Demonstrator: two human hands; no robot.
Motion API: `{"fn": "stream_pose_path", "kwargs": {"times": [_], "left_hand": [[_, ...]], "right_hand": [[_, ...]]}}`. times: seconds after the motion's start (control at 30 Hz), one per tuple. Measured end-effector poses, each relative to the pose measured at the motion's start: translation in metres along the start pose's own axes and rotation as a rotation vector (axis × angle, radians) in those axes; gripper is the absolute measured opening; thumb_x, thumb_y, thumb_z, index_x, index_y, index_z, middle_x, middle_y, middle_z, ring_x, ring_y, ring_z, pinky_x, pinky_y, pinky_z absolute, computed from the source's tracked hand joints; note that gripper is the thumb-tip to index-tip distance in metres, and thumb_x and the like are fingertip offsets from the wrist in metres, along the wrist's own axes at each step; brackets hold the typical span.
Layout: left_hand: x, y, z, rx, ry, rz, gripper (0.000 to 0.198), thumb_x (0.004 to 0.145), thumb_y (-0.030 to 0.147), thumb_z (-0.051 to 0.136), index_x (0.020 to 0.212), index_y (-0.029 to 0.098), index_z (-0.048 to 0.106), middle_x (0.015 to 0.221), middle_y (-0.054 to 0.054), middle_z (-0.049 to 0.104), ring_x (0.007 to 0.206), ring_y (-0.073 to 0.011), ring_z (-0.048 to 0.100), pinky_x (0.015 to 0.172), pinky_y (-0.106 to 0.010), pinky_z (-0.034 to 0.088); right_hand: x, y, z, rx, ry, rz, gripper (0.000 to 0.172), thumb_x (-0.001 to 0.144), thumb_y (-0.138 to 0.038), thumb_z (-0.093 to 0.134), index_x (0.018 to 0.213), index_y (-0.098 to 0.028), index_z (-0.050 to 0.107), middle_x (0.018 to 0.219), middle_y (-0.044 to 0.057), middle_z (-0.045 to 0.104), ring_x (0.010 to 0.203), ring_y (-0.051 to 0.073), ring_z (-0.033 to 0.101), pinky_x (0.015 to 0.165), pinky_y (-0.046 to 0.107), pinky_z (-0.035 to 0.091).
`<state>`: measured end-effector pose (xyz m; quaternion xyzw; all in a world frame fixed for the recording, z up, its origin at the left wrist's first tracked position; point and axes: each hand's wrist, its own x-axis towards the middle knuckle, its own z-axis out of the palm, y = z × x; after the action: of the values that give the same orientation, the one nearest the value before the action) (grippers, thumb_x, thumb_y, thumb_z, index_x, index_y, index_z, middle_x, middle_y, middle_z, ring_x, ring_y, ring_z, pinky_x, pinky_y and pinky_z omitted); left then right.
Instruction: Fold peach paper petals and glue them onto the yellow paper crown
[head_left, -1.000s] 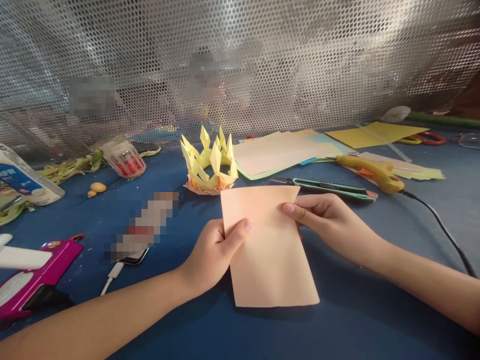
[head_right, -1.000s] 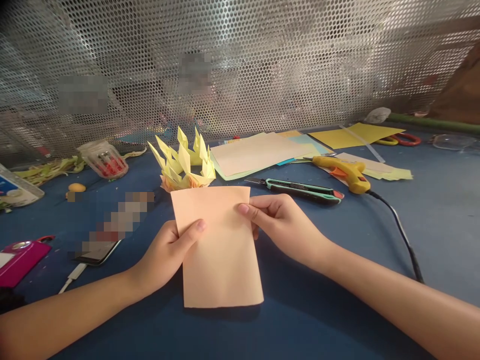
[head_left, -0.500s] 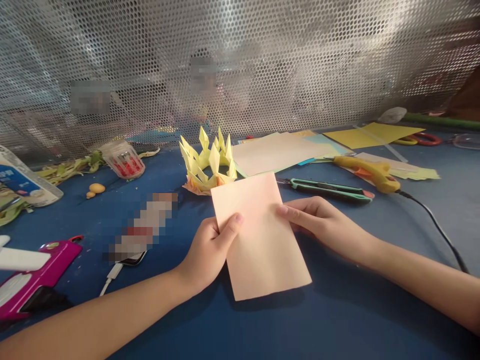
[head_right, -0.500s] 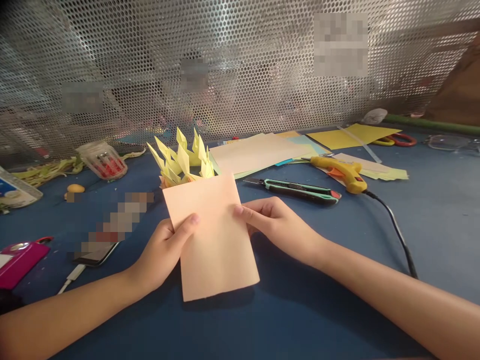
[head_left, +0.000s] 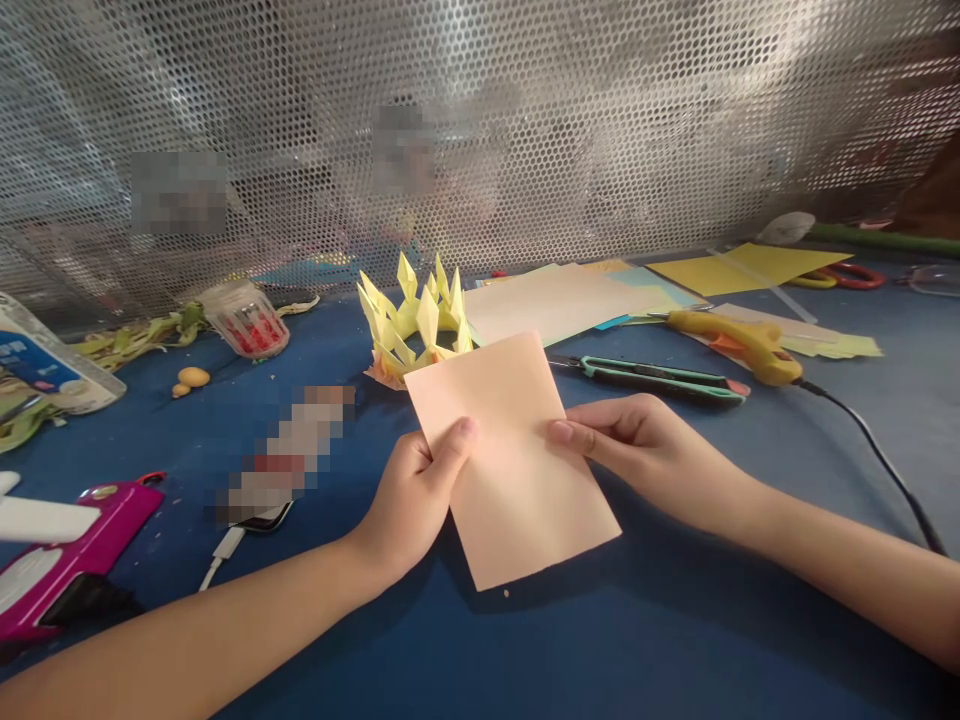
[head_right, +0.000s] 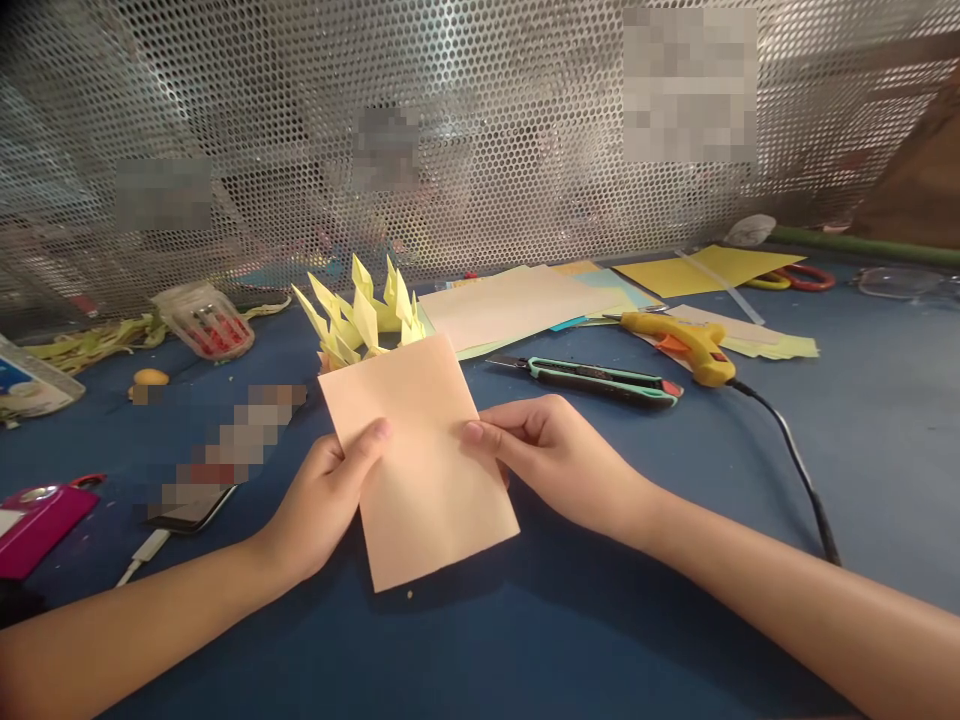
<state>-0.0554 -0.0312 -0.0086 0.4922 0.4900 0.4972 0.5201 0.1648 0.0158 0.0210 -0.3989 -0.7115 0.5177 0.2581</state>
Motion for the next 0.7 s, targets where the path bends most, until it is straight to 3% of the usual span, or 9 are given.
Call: {"fn": "stream_pose_path", "kwargs": {"times": [0.43,0.57,0.7], "left_hand": [[0.0011,-0.0008,-0.0002,-0.081,0.027,-0.012,0.046,0.091,0.058,0.064,0.068,0.018,0.063,0.068,-0.002,0.064,0.064,-0.0152,0.060,0.059,-0.023,0.046],[0.0017,-0.0010,0.0002,-0.124,0.084,-0.003,0.046,0.091,0.057,0.064,0.067,0.018,0.060,0.064,0.000,0.061,0.061,-0.0140,0.058,0.057,-0.023,0.045],[0.0012,-0.0001,0.0006,-0.134,0.077,0.019,0.042,0.092,0.057,0.064,0.075,0.019,0.064,0.069,-0.001,0.065,0.066,-0.0151,0.062,0.062,-0.024,0.047]], "right_hand": [[-0.0043,0.0031,0.0015,0.022,0.023,-0.012,0.048,0.088,-0.063,0.062,0.071,-0.018,0.069,0.068,0.003,0.068,0.065,0.018,0.061,0.060,0.029,0.049],[-0.0038,0.0004,0.0027,0.077,-0.063,0.003,0.045,0.090,-0.061,0.060,0.076,-0.018,0.069,0.071,0.003,0.071,0.067,0.018,0.064,0.060,0.028,0.048],[-0.0031,-0.0037,0.0032,0.071,-0.061,-0.028,0.044,0.092,-0.059,0.058,0.080,-0.018,0.070,0.058,0.002,0.067,0.054,0.015,0.061,0.052,0.027,0.042]]}}
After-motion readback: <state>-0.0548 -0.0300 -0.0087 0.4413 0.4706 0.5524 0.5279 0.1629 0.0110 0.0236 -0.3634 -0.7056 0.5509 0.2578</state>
